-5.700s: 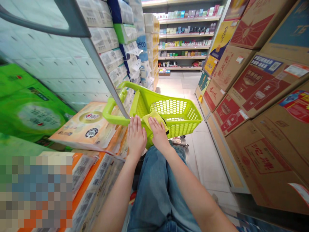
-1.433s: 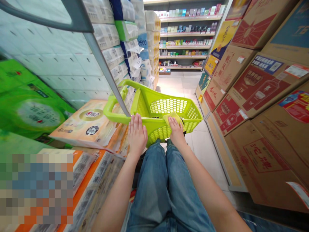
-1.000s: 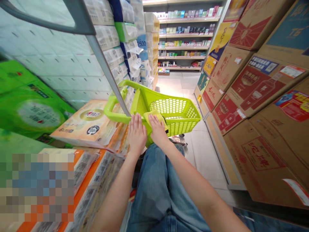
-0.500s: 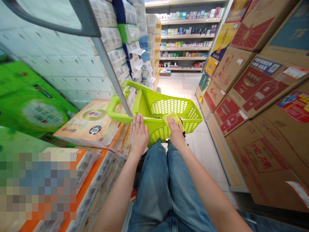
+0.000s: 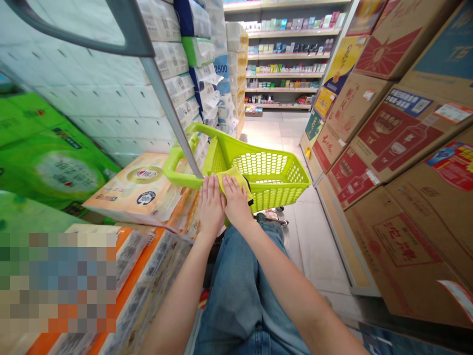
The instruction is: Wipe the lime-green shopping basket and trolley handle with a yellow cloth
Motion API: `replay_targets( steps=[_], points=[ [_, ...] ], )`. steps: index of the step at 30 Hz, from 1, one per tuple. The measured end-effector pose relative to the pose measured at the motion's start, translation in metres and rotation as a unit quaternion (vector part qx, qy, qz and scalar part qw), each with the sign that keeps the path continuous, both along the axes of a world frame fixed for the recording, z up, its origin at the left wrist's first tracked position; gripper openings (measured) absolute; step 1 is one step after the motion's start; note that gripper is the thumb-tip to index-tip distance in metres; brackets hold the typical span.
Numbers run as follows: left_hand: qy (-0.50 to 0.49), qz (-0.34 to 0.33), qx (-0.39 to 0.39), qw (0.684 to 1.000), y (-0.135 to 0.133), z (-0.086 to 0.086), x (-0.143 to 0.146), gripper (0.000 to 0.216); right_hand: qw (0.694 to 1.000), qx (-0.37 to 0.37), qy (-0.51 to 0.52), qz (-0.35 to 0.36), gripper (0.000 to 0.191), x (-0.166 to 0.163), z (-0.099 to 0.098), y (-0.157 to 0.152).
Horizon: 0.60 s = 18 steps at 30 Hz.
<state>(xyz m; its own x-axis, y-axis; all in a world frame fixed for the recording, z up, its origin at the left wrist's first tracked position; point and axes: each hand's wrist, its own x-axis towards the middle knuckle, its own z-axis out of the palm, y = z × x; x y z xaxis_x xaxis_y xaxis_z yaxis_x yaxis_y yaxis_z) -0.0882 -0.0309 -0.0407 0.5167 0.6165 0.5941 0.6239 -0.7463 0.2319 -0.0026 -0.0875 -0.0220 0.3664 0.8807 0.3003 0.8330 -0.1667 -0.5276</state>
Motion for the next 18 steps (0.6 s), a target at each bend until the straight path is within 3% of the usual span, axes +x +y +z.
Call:
replay_targets(
  steps=[5,12,18],
  points=[
    [-0.006,-0.005,0.005,1.000,0.000,-0.001,0.001,0.059,1.000,0.003,-0.009,-0.002,0.078,0.019,-0.014,-0.011],
    [-0.009,-0.006,0.007,1.000,0.000,-0.003,0.001,0.059,0.995,-0.018,-0.042,-0.091,0.094,0.080,-0.049,-0.050],
    [-0.017,-0.011,0.007,1.000,0.001,-0.003,0.002,0.059,0.986,-0.033,0.009,-0.165,0.091,0.097,-0.052,-0.057]
  ],
)
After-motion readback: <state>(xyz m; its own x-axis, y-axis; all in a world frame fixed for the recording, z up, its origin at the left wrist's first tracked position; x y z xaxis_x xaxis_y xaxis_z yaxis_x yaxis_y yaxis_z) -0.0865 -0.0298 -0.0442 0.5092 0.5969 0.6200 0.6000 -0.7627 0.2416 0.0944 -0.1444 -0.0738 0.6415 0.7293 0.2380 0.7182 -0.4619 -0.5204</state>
